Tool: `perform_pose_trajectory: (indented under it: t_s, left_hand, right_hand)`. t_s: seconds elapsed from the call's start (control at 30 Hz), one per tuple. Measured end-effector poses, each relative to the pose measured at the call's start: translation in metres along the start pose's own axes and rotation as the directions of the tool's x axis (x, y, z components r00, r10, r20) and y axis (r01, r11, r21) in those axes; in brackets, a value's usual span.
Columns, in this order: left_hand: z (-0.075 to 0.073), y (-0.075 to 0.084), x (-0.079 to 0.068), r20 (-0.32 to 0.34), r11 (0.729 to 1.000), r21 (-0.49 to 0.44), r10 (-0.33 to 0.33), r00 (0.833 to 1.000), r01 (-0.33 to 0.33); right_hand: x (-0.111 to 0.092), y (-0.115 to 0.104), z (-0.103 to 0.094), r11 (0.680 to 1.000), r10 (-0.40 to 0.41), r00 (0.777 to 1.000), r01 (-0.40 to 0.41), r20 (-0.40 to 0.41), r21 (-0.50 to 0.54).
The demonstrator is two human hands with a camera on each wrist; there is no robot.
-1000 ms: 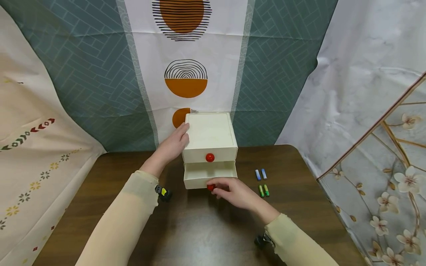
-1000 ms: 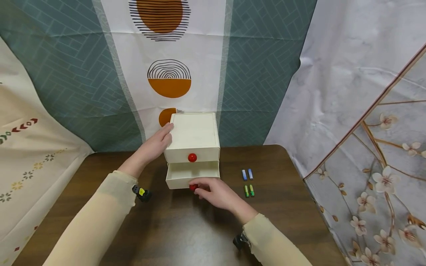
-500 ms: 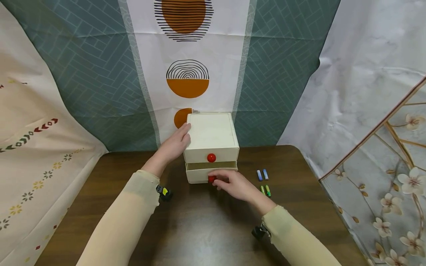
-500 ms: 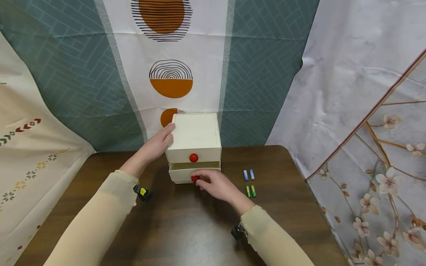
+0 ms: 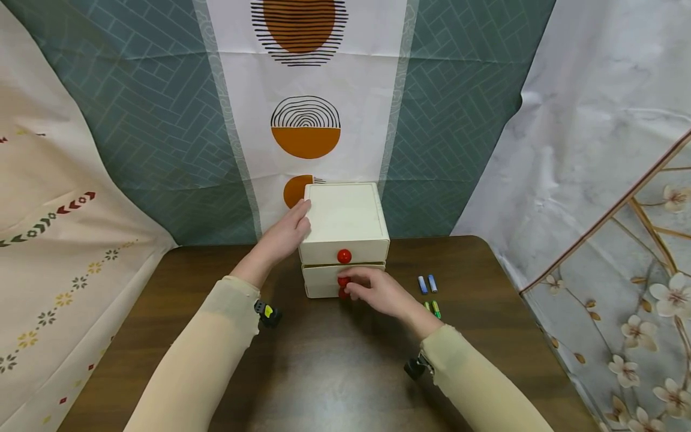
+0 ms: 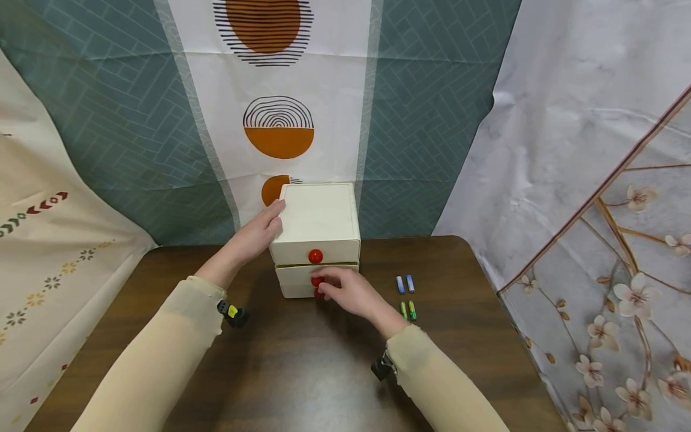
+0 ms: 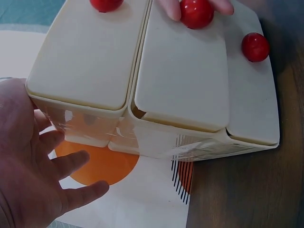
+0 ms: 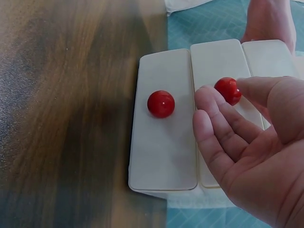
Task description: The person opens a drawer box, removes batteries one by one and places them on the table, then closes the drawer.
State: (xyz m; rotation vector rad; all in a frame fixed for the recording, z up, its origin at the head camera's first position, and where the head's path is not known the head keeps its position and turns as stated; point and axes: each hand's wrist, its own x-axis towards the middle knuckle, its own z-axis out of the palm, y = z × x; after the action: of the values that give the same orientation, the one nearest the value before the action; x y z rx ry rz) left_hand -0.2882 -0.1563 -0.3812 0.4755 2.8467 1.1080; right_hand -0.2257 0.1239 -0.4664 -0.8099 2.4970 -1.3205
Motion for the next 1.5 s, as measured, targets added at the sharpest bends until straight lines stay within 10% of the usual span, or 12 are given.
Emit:
perform_pose_trajectory:
  t_s: [1.5]
  left_hand:
    - [0.002, -0.004, 0.002, 0.002, 1.000, -0.014, -0.009, 1.000, 0.009]
  right_hand:
    - [0.000, 0.024, 0.013, 0.997, 0.067, 0.987, -0.073, 0.149, 0.039]
